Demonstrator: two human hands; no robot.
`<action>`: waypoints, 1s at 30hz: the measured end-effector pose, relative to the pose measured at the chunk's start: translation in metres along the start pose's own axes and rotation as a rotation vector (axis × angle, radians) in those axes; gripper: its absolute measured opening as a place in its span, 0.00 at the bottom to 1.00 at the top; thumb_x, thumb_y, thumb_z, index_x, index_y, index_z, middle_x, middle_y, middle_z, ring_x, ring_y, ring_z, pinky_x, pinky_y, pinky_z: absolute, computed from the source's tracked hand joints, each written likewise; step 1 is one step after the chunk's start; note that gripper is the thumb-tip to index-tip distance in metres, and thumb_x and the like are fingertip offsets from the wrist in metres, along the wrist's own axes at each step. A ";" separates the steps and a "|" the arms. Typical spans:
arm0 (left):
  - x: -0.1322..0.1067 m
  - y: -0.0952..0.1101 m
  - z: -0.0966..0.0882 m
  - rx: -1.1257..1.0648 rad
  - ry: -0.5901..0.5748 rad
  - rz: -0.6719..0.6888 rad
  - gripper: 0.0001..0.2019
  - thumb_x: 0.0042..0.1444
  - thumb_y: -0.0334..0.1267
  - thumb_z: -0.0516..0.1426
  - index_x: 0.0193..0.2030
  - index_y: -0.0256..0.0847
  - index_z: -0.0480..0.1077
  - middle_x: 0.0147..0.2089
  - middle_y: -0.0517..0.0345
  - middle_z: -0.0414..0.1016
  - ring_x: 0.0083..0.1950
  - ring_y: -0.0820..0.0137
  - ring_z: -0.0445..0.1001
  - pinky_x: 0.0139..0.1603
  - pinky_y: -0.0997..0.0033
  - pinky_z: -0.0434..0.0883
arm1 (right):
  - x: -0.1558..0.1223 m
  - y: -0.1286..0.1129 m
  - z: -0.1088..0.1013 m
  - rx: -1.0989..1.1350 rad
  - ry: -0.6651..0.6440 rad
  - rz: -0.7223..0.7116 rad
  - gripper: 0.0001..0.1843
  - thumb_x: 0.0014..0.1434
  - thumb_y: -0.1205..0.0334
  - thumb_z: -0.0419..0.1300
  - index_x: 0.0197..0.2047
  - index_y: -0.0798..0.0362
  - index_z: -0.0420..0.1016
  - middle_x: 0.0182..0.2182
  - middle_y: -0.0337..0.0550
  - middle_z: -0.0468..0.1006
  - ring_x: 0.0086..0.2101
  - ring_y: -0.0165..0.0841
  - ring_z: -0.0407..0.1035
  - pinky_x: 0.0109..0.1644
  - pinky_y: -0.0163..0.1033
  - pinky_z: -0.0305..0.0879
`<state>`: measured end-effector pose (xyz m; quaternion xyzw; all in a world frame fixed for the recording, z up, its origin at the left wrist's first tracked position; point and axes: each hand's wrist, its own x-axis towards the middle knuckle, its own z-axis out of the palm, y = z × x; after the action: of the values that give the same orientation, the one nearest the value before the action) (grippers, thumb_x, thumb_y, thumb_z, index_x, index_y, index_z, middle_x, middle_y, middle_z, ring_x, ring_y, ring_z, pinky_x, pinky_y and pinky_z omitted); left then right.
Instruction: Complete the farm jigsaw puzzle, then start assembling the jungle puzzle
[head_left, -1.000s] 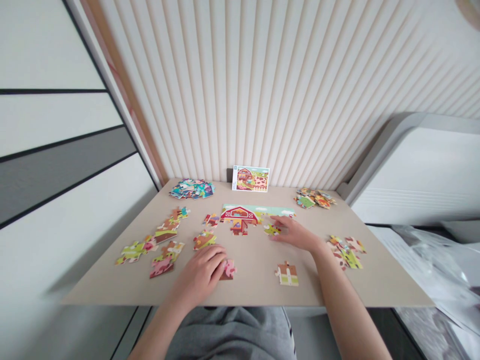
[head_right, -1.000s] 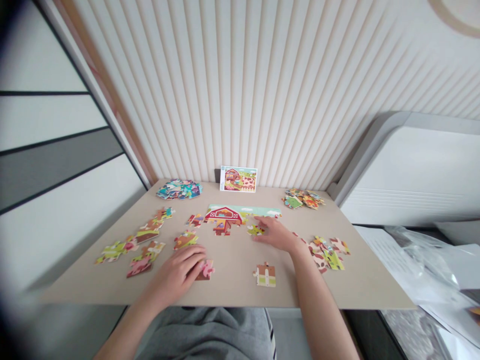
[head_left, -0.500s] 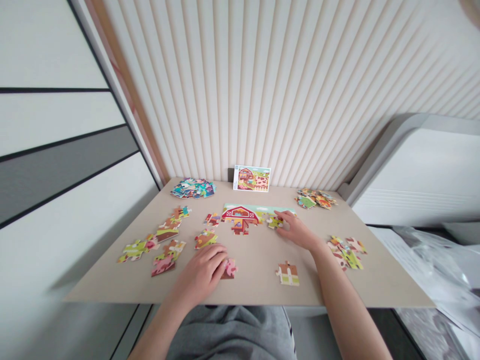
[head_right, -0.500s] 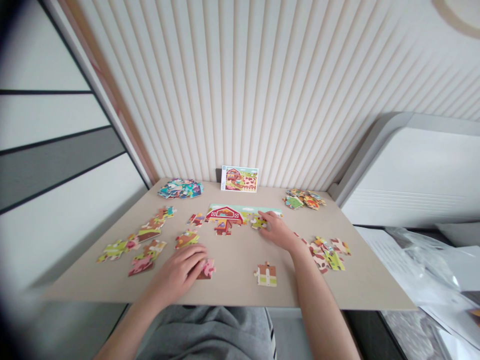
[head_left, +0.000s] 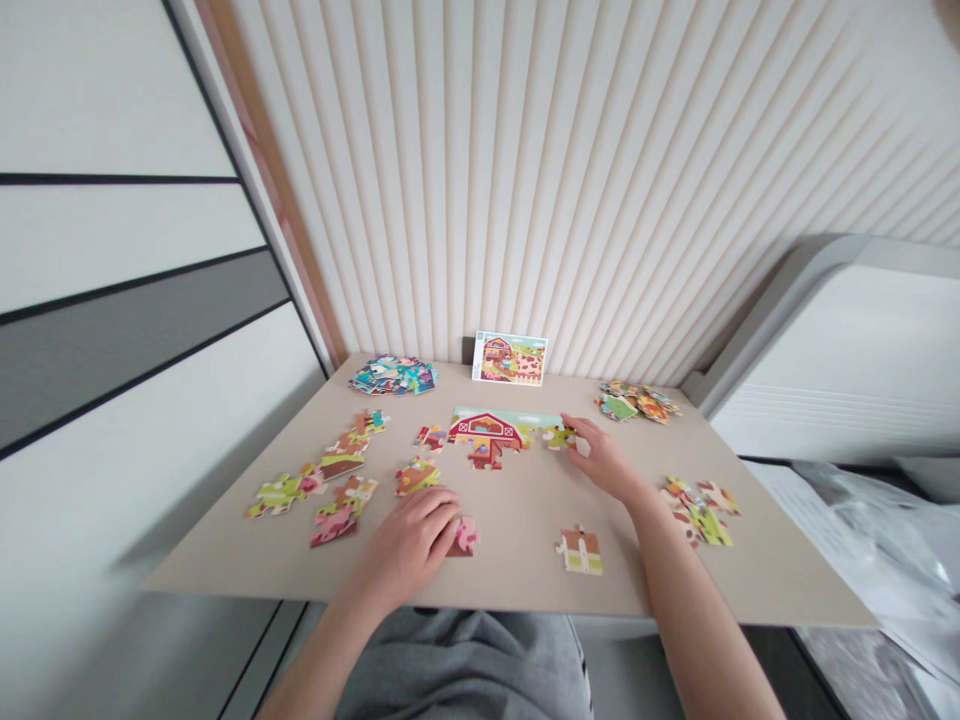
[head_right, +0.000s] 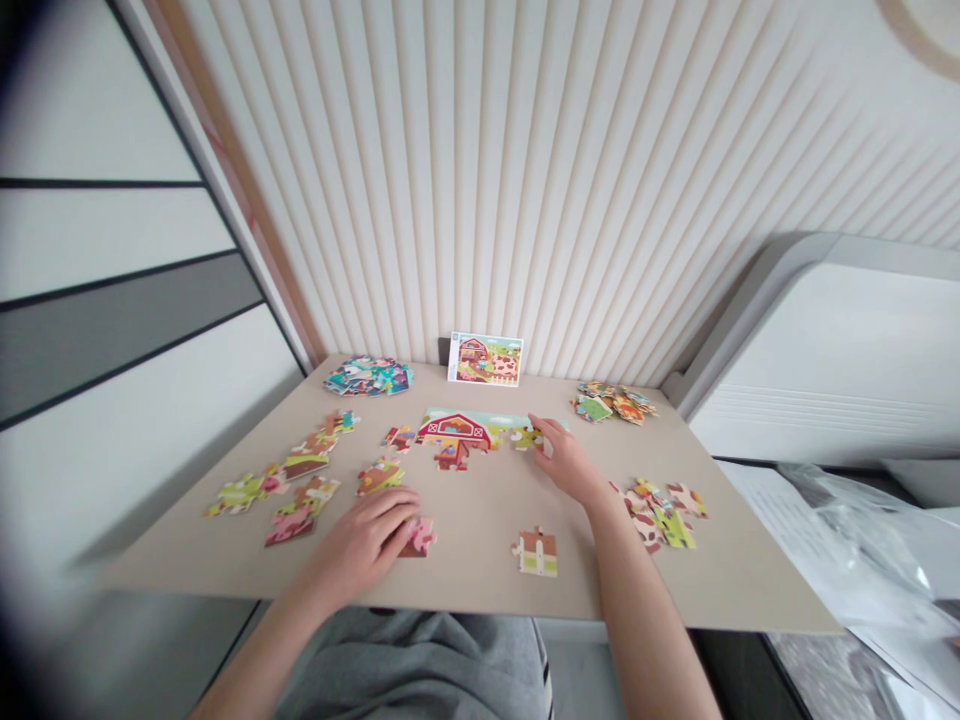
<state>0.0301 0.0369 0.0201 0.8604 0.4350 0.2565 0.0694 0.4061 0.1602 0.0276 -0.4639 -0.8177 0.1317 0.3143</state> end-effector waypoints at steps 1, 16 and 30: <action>0.000 0.000 0.000 0.001 0.001 0.001 0.12 0.72 0.35 0.50 0.52 0.45 0.74 0.55 0.53 0.76 0.58 0.62 0.74 0.62 0.57 0.72 | 0.000 0.001 0.000 0.002 0.010 -0.001 0.34 0.62 0.63 0.59 0.71 0.45 0.64 0.59 0.50 0.75 0.56 0.44 0.72 0.65 0.52 0.66; 0.000 -0.001 0.000 0.006 -0.016 -0.013 0.12 0.72 0.36 0.49 0.53 0.45 0.74 0.56 0.53 0.76 0.59 0.62 0.74 0.63 0.56 0.71 | -0.003 0.023 -0.030 -0.123 0.285 0.147 0.33 0.64 0.59 0.57 0.71 0.47 0.64 0.64 0.52 0.71 0.63 0.47 0.66 0.69 0.57 0.59; -0.001 -0.001 0.001 0.001 -0.001 -0.005 0.12 0.71 0.37 0.51 0.52 0.46 0.75 0.56 0.54 0.77 0.59 0.61 0.74 0.63 0.55 0.72 | -0.035 0.046 -0.031 -0.042 -0.032 0.257 0.36 0.58 0.58 0.64 0.69 0.47 0.67 0.63 0.50 0.74 0.61 0.46 0.68 0.69 0.56 0.60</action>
<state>0.0291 0.0373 0.0186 0.8594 0.4372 0.2558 0.0699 0.4698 0.1529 0.0149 -0.5691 -0.7592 0.1610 0.2718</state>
